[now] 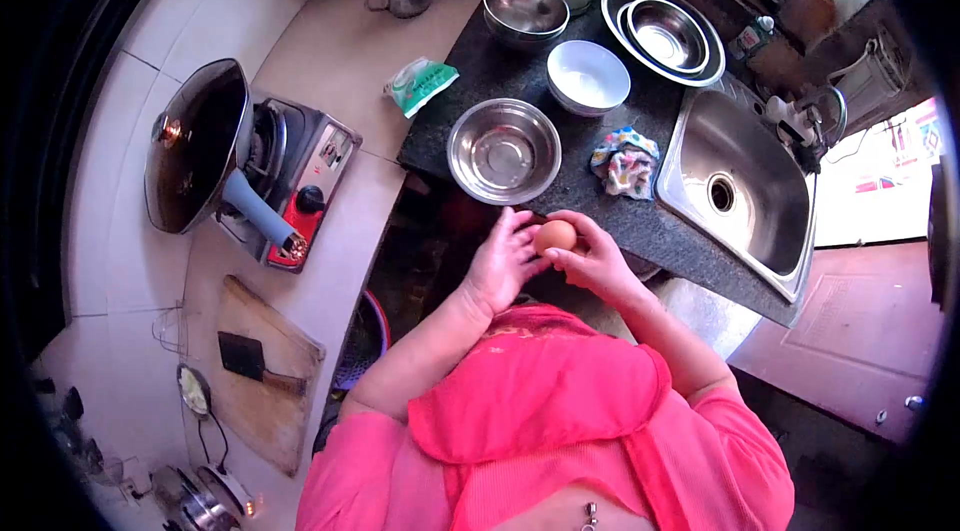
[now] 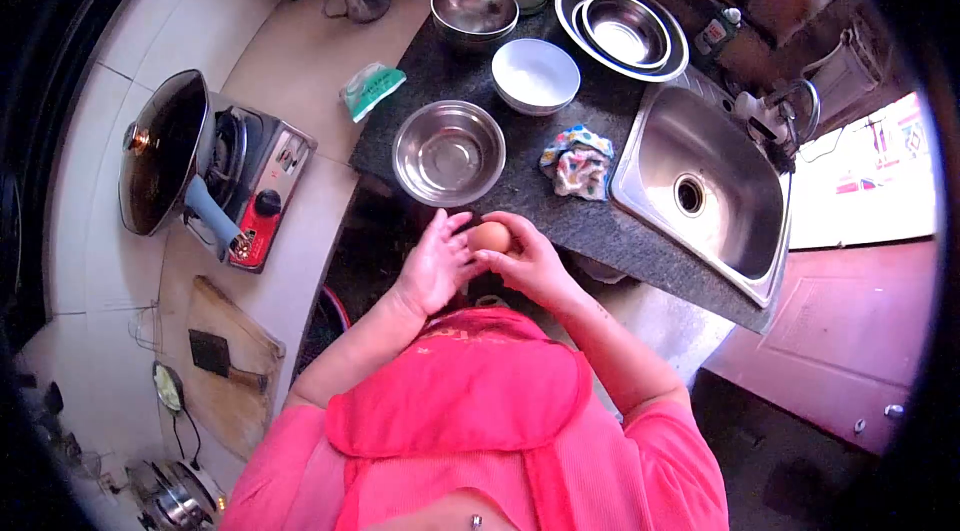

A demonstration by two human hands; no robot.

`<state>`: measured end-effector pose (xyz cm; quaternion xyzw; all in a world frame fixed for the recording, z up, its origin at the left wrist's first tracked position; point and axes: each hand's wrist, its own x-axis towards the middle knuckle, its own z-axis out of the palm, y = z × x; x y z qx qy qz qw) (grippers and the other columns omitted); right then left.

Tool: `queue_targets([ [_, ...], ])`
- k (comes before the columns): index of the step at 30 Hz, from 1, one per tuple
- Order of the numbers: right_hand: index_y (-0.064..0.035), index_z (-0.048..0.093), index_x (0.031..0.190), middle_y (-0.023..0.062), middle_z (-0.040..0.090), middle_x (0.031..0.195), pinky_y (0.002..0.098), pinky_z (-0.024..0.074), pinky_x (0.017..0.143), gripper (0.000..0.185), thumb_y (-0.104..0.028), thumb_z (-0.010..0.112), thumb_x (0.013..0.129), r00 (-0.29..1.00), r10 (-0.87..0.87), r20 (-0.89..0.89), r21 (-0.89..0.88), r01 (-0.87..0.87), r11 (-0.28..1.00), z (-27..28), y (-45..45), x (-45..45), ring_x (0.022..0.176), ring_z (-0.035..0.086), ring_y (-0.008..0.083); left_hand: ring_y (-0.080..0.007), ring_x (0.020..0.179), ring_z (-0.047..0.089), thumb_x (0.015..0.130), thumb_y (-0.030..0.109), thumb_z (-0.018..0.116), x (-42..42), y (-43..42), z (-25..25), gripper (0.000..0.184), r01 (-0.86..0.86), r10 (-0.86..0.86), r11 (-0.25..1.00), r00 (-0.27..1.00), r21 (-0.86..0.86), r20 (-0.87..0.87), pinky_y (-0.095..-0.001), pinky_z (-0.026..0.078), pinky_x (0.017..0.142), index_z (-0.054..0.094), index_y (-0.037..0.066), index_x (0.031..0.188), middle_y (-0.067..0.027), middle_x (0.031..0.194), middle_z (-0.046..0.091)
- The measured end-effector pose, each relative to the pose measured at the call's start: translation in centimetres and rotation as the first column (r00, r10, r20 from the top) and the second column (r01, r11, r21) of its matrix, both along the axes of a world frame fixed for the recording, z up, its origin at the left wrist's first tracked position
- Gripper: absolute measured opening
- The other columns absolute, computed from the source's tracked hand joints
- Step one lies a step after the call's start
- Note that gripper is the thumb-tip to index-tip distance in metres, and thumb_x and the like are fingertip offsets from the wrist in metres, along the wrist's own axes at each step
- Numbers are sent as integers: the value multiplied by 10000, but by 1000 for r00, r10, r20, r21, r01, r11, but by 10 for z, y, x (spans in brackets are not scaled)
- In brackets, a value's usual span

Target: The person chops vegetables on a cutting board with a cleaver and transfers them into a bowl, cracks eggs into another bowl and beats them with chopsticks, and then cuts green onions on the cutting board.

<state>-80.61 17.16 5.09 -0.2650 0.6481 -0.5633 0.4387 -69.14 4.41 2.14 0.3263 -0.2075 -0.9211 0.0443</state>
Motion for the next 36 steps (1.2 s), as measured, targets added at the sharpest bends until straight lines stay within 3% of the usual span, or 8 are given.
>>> queue_targets([
  [2,-107,451,1254,55,531,998,225,467,523,545,-190,707,780,898,104,-428,-67,-146,987,0,-15,2,668,538,110,-227,1078,512,922,509,372,-1,-3,19,525,104,-78,991,960,83,-267,-394,470,873,397,99,1249,-102,1178,499],
  [8,-65,464,1207,59,525,1087,371,483,854,377,-254,526,887,688,-55,724,-273,359,893,34,-48,-23,928,581,201,-229,1056,521,927,480,389,2,-61,8,528,26,-7,997,966,68,-259,-403,448,898,412,50,1233,-139,1177,494],
  [14,-57,387,1291,105,465,1234,367,402,975,574,54,601,770,931,-360,67,-600,326,731,51,-93,10,1147,484,247,-225,1071,511,914,535,362,-19,-85,23,652,-23,59,991,958,131,-280,-406,398,954,305,31,1322,-130,1240,470],
  [16,-65,468,1233,134,481,1217,388,401,958,556,38,644,716,464,-290,-837,-345,-36,938,37,-94,-3,1127,488,305,-215,1110,494,911,559,335,-26,-87,30,669,-15,69,985,948,172,-311,-399,382,971,321,34,1325,-117,1276,461],
  [18,-75,525,1179,139,499,1188,411,403,929,525,24,658,681,352,-46,-935,-98,-133,986,28,-100,-6,1083,485,351,-198,1186,441,904,592,296,-29,-92,25,688,50,-35,998,919,30,-392,-388,375,974,378,38,1302,-95,1300,461],
  [23,-25,426,1279,83,512,1199,292,417,936,523,-31,641,803,985,-171,38,-392,172,904,31,-102,-33,1101,505,158,-209,1150,457,905,574,334,-39,-93,24,667,-62,58,998,960,-5,-275,-383,407,932,395,29,1285,-110,1236,487],
  [30,-61,501,1159,93,557,1082,312,496,774,376,-334,512,902,617,142,774,-268,117,956,11,-80,-67,970,569,189,-251,1057,526,866,66,492,-41,-84,42,410,-142,87,976,949,-165,-303,-413,431,945,407,9,1263,-151,1189,491],
  [36,-84,449,1168,114,523,1063,359,497,808,371,-308,533,884,547,65,835,-230,238,944,17,-78,-65,941,566,256,-276,1044,542,828,-41,464,-44,-83,44,434,-185,135,966,956,-179,-261,-421,444,947,407,-3,1256,-178,1190,486],
])
